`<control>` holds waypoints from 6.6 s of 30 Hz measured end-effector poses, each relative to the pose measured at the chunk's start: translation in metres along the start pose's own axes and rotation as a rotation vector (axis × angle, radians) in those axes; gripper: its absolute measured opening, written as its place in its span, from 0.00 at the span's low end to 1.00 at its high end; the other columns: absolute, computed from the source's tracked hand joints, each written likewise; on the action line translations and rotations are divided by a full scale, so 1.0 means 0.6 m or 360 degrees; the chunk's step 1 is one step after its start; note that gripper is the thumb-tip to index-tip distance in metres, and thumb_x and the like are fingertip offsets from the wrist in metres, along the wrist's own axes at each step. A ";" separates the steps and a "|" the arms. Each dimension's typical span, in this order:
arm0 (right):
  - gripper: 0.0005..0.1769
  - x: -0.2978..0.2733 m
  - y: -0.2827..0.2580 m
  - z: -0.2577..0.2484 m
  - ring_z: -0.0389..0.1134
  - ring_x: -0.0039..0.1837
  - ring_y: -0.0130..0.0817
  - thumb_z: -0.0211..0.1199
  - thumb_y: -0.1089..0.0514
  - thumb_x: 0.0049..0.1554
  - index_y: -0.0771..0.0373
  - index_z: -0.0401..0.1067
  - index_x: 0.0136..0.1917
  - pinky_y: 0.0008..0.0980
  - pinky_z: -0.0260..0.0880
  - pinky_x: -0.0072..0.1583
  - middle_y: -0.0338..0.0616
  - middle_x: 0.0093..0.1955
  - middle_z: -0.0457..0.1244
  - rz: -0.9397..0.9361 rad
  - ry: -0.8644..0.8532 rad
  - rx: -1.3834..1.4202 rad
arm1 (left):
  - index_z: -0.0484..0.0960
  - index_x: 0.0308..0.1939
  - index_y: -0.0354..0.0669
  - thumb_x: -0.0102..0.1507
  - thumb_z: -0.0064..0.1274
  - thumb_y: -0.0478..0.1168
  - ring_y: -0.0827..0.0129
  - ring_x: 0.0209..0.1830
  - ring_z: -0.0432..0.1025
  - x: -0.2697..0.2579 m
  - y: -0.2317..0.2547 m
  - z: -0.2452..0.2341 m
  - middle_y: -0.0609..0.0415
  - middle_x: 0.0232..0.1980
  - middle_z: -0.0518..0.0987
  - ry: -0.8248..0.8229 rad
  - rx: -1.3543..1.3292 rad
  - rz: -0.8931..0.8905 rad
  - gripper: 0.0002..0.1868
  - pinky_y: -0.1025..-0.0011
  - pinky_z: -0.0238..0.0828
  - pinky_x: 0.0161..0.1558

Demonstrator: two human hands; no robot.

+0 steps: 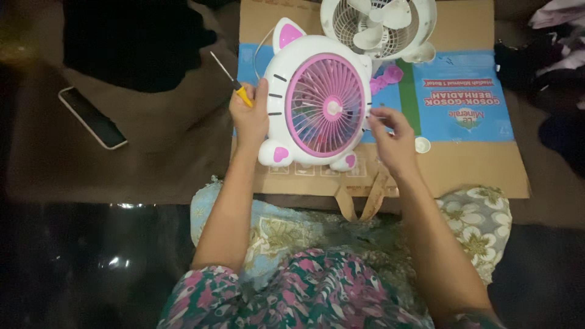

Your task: The person uses a yellow-handled screwdriver to remove the central cap and front grille of a cat-shaped electric fan, then reattaches the grille and cap. The fan is placed on a cardboard box during the process.

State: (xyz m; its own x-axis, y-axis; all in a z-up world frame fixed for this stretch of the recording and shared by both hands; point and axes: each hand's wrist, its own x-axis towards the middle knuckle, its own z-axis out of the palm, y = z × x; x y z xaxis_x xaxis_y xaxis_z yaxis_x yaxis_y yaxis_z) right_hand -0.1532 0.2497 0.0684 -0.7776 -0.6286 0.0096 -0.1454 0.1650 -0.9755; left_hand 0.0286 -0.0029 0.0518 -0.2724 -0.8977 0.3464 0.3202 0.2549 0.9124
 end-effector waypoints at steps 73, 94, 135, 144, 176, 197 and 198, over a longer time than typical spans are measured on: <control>0.20 -0.154 -0.034 0.029 0.66 0.62 0.54 0.75 0.65 0.46 0.60 0.70 0.50 0.50 0.67 0.61 0.51 0.59 0.66 -0.1760 -0.0368 -0.0977 | 0.75 0.62 0.35 0.59 0.51 0.35 0.61 0.56 0.78 0.051 0.016 -0.062 0.47 0.58 0.80 -0.0599 -0.0704 -0.0986 0.26 0.63 0.75 0.59; 0.22 -0.151 -0.042 0.129 0.64 0.63 0.52 0.75 0.54 0.46 0.58 0.70 0.51 0.56 0.57 0.65 0.49 0.59 0.64 -0.1545 -0.0550 -0.0768 | 0.82 0.50 0.35 0.62 0.55 0.39 0.71 0.37 0.76 0.069 0.080 -0.098 0.54 0.41 0.83 -0.0295 0.0517 -0.0889 0.16 0.68 0.73 0.38; 0.17 0.102 0.116 -0.009 0.70 0.64 0.51 0.52 0.64 0.61 0.72 0.64 0.62 0.50 0.69 0.70 0.60 0.63 0.67 0.0344 0.0021 0.1648 | 0.74 0.57 0.30 0.68 0.62 0.42 0.53 0.51 0.78 0.051 0.031 -0.023 0.41 0.52 0.81 -0.0177 0.1004 0.0227 0.22 0.63 0.75 0.54; 0.12 0.008 0.139 0.030 0.72 0.60 0.49 0.53 0.66 0.63 0.75 0.65 0.59 0.50 0.73 0.66 0.56 0.56 0.68 0.0518 -0.0205 0.1835 | 0.66 0.39 0.38 0.70 0.60 0.36 0.78 0.33 0.61 0.009 0.027 0.066 0.61 0.35 0.67 -0.0150 0.0160 0.0013 0.16 0.76 0.60 0.35; 0.23 0.000 -0.254 -0.035 0.71 0.37 0.51 0.57 0.42 0.67 0.60 0.75 0.63 0.50 0.68 0.46 0.49 0.30 0.64 -0.0082 -0.0216 -0.1468 | 0.67 0.35 0.39 0.72 0.53 0.39 0.74 0.26 0.63 -0.016 0.027 0.079 0.56 0.27 0.68 0.0111 0.0422 0.0263 0.14 0.71 0.63 0.32; 0.28 0.006 -0.184 0.002 0.71 0.47 0.38 0.64 0.49 0.62 0.64 0.66 0.70 0.36 0.72 0.49 0.49 0.44 0.68 -0.0085 -0.0511 -0.0682 | 0.65 0.33 0.40 0.71 0.54 0.38 0.75 0.25 0.62 -0.013 0.022 0.082 0.56 0.27 0.68 0.0144 0.0438 0.0281 0.16 0.72 0.62 0.30; 0.24 0.018 -0.185 -0.002 0.71 0.50 0.41 0.64 0.50 0.63 0.65 0.69 0.68 0.37 0.73 0.52 0.51 0.48 0.68 -0.0184 -0.0458 -0.0778 | 0.65 0.33 0.40 0.71 0.55 0.38 0.75 0.25 0.62 -0.015 0.024 0.082 0.56 0.27 0.68 0.0150 0.0457 0.0295 0.16 0.72 0.62 0.30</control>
State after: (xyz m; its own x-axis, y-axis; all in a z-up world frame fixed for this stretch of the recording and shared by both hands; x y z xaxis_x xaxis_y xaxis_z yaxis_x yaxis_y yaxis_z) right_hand -0.1461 0.2257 0.1772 -0.5520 -0.8337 -0.0169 -0.5386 0.3719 -0.7560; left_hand -0.0092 0.0265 0.0725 -0.1446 -0.8524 0.5024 0.0844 0.4953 0.8646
